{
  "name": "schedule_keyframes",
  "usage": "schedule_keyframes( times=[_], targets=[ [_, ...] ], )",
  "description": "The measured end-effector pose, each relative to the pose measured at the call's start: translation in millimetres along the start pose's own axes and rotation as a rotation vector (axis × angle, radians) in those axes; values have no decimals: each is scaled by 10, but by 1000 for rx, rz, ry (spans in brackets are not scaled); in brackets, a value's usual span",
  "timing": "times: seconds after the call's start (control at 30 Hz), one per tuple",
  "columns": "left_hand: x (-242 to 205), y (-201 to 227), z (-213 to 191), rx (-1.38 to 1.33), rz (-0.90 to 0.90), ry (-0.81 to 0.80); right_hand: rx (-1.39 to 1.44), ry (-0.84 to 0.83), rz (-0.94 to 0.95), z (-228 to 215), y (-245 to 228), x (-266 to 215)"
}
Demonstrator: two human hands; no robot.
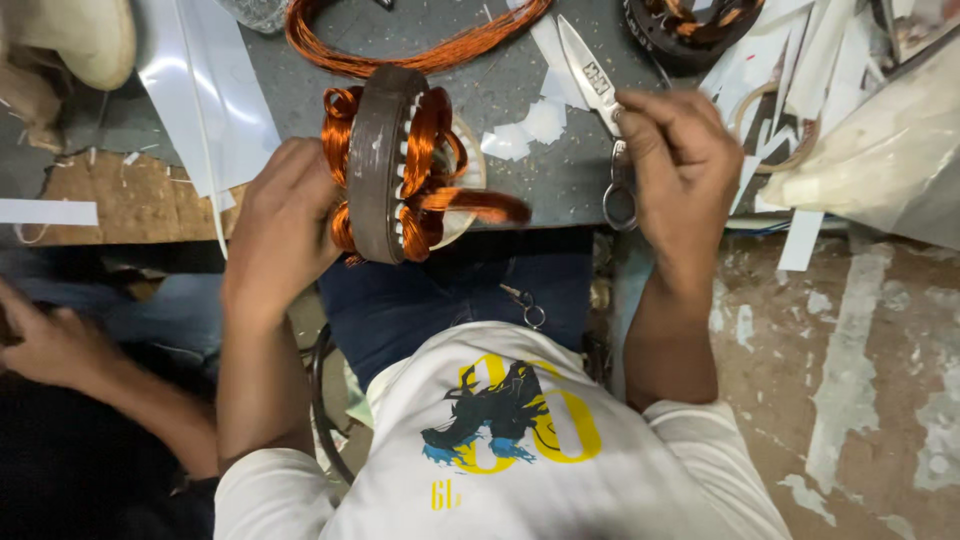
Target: The person winds copper wire around the slots of a motor stator by hand, inserting white insulating strips between windings. They repeatedly pull wire through the slots, adjust the coil, and use a small tool to press the wire into place.
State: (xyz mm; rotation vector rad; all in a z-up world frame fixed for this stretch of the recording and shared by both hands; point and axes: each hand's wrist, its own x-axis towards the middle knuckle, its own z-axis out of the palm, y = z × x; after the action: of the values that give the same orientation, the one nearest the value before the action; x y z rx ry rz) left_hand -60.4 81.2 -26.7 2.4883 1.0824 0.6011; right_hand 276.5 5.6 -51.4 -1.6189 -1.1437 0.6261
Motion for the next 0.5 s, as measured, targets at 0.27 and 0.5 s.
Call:
schedule_keyframes(
  times=[0.27,0.5],
  targets=[
    [-393,30,36,-271,-176,375,-338,-335,-241,316,287,-298],
    [-892,17,374,-477,-106,740,-615,-398,-262,485,319,-361]
  ],
)
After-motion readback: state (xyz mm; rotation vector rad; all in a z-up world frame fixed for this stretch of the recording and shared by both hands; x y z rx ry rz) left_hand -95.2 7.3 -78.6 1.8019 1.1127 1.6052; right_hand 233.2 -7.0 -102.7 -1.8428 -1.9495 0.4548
